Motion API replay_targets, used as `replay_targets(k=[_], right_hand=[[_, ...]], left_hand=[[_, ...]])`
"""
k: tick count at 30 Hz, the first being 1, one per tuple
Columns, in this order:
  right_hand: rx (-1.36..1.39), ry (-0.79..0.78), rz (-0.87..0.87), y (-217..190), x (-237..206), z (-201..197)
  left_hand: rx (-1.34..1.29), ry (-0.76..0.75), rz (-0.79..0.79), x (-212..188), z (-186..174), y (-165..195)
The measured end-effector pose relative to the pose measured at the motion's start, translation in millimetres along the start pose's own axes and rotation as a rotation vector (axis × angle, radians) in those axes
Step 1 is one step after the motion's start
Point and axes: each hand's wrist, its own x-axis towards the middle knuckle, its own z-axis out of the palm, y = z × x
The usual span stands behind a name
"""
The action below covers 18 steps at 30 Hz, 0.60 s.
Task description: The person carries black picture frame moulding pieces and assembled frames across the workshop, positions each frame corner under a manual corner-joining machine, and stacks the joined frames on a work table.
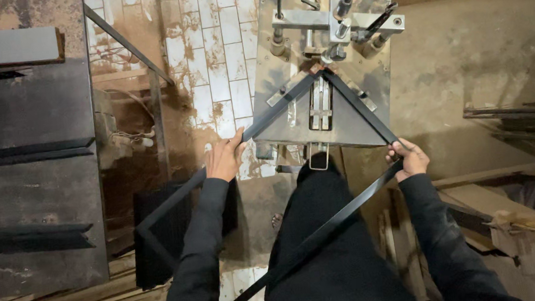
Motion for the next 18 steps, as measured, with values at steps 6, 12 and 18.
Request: replay_targets(k=[6, 12, 18], right_hand=[[-0.018, 0.049, 0.003, 5, 2, -4], [-0.044, 0.014, -0.086, 8, -5, 0], [0.080, -0.016, -0.011, -4, -5, 14]], left_hand=[[-0.012, 0.010, -0.032, -5, -1, 2], [0.057, 0.027, -0.110, -6, -17, 24], [0.188, 0.512, -0.213, -133, -54, 19]])
